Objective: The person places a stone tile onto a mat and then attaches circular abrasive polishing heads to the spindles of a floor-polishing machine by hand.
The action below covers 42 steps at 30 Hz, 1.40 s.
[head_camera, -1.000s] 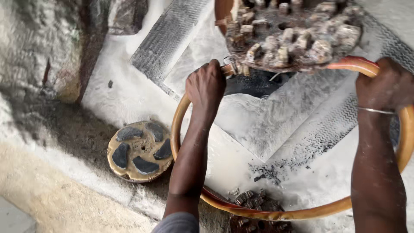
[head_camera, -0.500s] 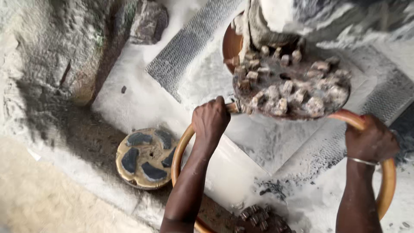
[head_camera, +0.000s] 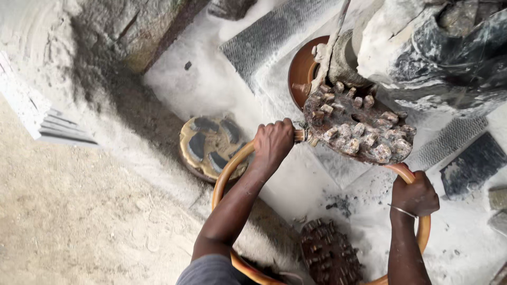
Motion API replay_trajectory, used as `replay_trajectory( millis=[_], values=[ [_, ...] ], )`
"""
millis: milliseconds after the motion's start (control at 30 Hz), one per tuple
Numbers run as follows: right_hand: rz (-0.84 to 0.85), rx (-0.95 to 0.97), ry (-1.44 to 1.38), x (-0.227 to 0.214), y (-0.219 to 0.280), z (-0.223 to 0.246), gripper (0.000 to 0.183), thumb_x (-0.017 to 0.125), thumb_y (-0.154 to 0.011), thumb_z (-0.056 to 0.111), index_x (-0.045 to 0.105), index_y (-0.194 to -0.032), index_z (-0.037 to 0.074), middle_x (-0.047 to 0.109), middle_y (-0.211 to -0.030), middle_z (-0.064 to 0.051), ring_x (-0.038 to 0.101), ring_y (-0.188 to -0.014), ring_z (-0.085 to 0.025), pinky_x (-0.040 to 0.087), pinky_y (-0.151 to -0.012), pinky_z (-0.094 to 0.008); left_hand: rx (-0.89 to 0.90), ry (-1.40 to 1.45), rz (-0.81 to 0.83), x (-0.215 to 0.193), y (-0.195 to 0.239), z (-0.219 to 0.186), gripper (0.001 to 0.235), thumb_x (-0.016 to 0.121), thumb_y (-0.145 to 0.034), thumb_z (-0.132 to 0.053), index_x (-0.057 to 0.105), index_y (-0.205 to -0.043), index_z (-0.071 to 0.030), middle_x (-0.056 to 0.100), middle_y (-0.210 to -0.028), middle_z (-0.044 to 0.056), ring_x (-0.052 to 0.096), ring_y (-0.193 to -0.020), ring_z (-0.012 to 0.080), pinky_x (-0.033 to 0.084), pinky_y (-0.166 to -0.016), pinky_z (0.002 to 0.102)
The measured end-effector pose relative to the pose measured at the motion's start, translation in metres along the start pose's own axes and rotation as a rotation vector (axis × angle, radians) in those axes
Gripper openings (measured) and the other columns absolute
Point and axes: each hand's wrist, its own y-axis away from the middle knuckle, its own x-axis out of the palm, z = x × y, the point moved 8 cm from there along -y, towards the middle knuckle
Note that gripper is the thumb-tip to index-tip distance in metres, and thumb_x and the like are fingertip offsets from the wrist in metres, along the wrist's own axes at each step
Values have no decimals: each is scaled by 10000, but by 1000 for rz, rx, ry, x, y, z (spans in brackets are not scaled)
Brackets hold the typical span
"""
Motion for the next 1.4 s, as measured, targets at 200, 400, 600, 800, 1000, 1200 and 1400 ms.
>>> replay_trajectory(
  millis=[200,400,600,800,1000,1200,1400],
  values=[
    [318,-22,-295,5,33,-15,389,860,-903,440,694,-902,88,711,-775,-124,654,-663,-328,483,-585,-430,26,32,-7,-2,27,14,150,565,-906,-103,660,-806,-47,730,-720,186,748,-671,336,569,-664,487],
    [1018,494,-1087,10,118,-62,269,662,-975,293,616,-956,29,596,-687,-37,537,-530,-144,467,-493,-314,80,61,22,-5,47,37,100,617,-856,-120,680,-810,-56,725,-735,193,744,-697,357,576,-666,482],
    [762,768,-969,-21,175,-59,446,700,-1028,423,544,-831,54,493,-641,-2,450,-498,-112,377,-460,-304,131,53,-8,-8,51,55,96,625,-815,-124,678,-778,-53,724,-708,184,744,-682,355,571,-658,478],
    [649,710,-657,-56,174,-23,558,690,-1033,494,611,-770,8,525,-606,-85,490,-493,-157,402,-489,-354,145,89,47,-29,39,82,121,605,-870,-119,672,-794,-53,723,-706,183,744,-670,334,571,-666,460],
    [613,589,-376,-74,171,5,613,658,-1055,553,675,-866,-30,613,-674,-199,585,-613,-331,480,-645,-462,132,108,113,-39,27,103,99,588,-857,-79,666,-805,-46,725,-716,173,745,-664,321,576,-660,450],
    [586,513,-278,-74,153,20,560,657,-1061,528,701,-917,-11,657,-754,-216,639,-704,-388,501,-696,-505,129,52,163,-41,9,111,128,548,-903,-31,657,-836,-30,712,-699,160,730,-607,269,594,-695,446],
    [518,483,-272,-59,125,17,514,663,-1026,546,703,-958,38,674,-765,-198,675,-703,-398,527,-692,-515,116,-11,166,-41,-11,103,147,546,-929,-62,653,-830,-41,711,-700,139,723,-621,248,585,-648,433]
  ],
)
